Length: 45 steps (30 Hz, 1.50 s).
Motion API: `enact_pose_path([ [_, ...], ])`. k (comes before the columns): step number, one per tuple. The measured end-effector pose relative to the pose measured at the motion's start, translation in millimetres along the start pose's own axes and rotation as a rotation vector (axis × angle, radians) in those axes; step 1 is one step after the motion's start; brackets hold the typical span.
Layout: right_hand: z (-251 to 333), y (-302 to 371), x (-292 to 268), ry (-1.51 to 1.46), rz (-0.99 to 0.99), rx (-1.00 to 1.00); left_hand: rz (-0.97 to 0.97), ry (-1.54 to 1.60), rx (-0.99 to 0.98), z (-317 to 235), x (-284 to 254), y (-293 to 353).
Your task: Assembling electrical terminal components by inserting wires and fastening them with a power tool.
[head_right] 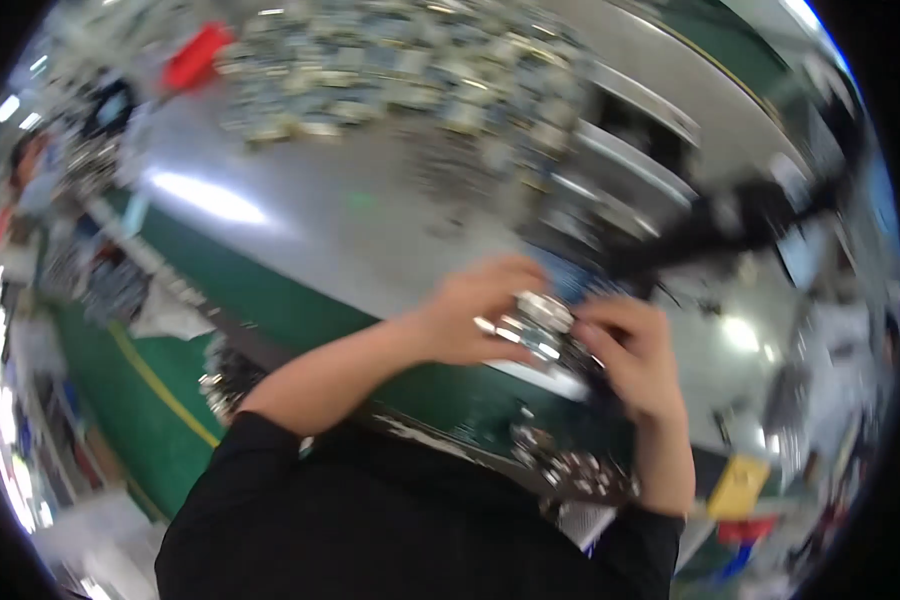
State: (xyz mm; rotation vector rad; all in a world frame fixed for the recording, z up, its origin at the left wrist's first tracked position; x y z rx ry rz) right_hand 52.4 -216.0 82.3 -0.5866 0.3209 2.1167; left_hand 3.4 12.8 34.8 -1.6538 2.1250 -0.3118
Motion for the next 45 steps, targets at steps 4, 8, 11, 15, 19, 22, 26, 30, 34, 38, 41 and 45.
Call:
enact_pose_path([
  [4, -5.3, -6.7, -3.0, -0.128, 0.047, 0.146, -0.067, 0.007, 0.094, 6.6, 0.1, -12.7],
  [8, 0.0, 1.3, -11.6, -0.216, 0.050, 0.222, -0.060, 0.023, 0.147, -4.2, 8.8, -25.3],
  [11, 1.7, 4.5, -12.0, -0.177, 0.086, 0.151, 0.014, -0.096, 0.222, -9.9, 9.8, -26.3],
  [15, 2.7, 8.2, -12.9, -0.047, 0.055, 0.017, 0.082, -0.118, 0.154, -16.6, 10.5, -25.9],
  [19, 2.6, 10.4, -11.1, 0.030, 0.040, -0.089, 0.100, -0.185, 0.183, -18.1, 13.2, -24.8],
  [22, -1.6, 14.9, -7.9, -0.026, 0.029, 0.148, 0.095, -0.272, 0.245, -14.2, 16.9, -20.9],
  [26, -4.6, 17.4, -2.6, -0.006, -0.014, 0.172, 0.110, -0.294, 0.229, -4.2, 21.4, -16.7],
  [30, -9.9, 15.4, 0.9, 0.062, 0.016, 0.158, 0.168, -0.309, 0.190, 5.4, 23.2, -10.9],
  [34, -15.9, 17.2, 1.3, 0.085, 0.055, 0.170, 0.198, -0.245, 0.142, 13.6, 25.5, -10.1],
  [38, -20.0, 20.1, 2.7, 0.081, 0.031, 0.167, 0.205, -0.114, 0.018, 18.9, 26.5, -13.3],
  [41, -22.5, 20.4, 6.7, 0.125, 0.031, 0.136, 0.258, -0.062, -0.046, 16.9, 25.1, -15.4],
  [45, -23.1, 20.5, 7.3, 0.203, 0.026, 0.028, 0.254, -0.014, -0.041, 22.9, 26.2, -14.5],
])
Point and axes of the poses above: each hand's wrist, its own y-axis away from the middle knuckle, its own x-axis out of the palm, z = x × y, the point moved 2 cm from there along -y, towards the middle knuckle, and after that the axes turned 9 degrees about y, right-handed, at the moved point
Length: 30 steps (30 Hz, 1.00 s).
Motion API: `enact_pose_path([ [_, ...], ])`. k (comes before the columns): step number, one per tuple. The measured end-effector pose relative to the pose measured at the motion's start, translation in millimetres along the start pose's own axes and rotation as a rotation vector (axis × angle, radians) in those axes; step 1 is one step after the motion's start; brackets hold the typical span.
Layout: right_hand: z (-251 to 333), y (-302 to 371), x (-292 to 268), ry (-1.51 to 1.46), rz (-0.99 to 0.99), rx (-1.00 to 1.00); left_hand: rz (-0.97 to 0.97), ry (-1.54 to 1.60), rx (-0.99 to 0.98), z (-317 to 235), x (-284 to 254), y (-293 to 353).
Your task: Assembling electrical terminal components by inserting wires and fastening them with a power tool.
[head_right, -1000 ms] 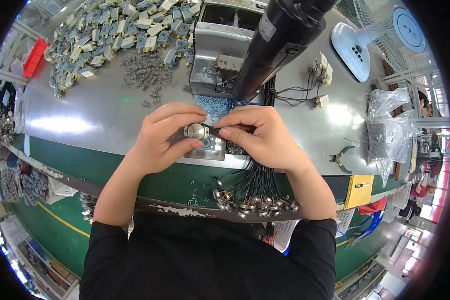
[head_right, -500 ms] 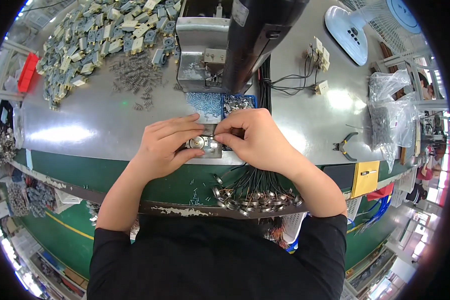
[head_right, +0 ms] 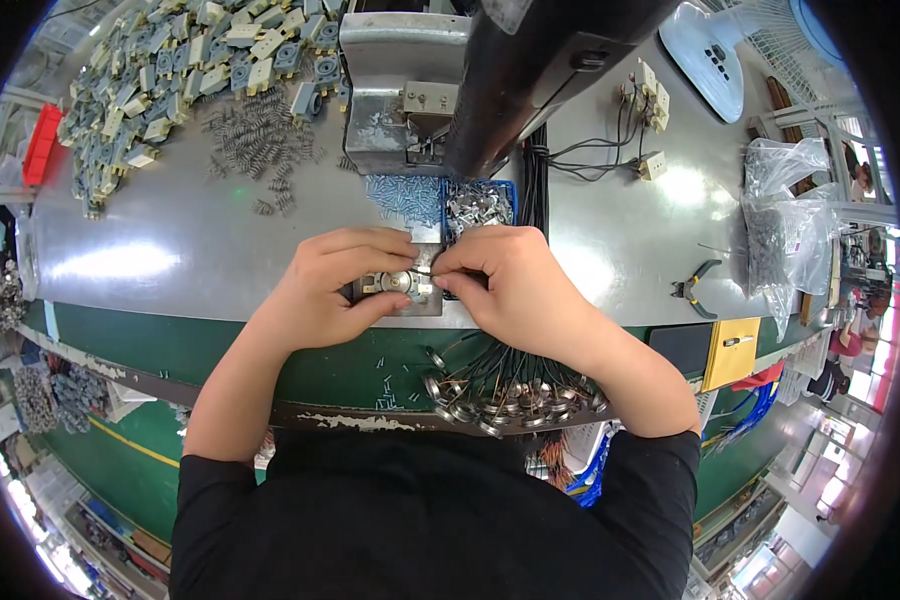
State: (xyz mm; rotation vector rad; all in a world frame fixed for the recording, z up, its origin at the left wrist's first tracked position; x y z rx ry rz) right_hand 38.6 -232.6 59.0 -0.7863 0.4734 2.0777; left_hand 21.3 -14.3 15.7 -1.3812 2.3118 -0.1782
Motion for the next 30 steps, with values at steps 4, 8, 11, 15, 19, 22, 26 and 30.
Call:
enact_pose_path([
  [4, 7.0, -2.8, 1.0, 0.193, -0.021, -0.186, 0.007, -0.037, 0.036, -0.8, -1.0, 0.3],
  [8, 11.5, -2.7, 4.5, 0.367, -0.108, -0.349, 0.009, -0.017, 0.044, 1.1, -1.7, 0.3],
  [11, 9.3, -6.9, -0.7, 0.457, -0.049, -0.466, 0.000, -0.004, 0.055, 2.5, -1.5, 1.5],
  [15, -4.3, -22.6, -7.9, 0.406, 0.031, -0.573, -0.010, -0.005, 0.052, 1.4, -2.5, 1.2],
  [19, -4.6, -26.9, -9.9, 0.385, 0.078, -0.616, -0.018, 0.003, 0.040, 0.4, -2.3, 2.6],
  [22, 2.9, -22.0, -11.1, 0.366, 0.113, -0.540, -0.028, -0.007, 0.029, -0.9, -2.0, 4.4],
  [26, 13.5, -18.3, -13.7, 0.301, -0.018, -0.465, -0.040, -0.004, 0.047, -0.2, -1.4, 7.2],
  [30, 19.1, -11.1, -19.0, 0.382, -0.051, -0.422, -0.054, -0.007, 0.046, 0.5, -1.7, 8.9],
])
Point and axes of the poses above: each hand's wrist, its own y-axis away from the middle knuckle, its own x-axis out of the palm, z = x × y, the point moved 2 cm from there along -y, towards the middle knuckle, and after that the axes turned 9 degrees about y, right-handed, at the moved point
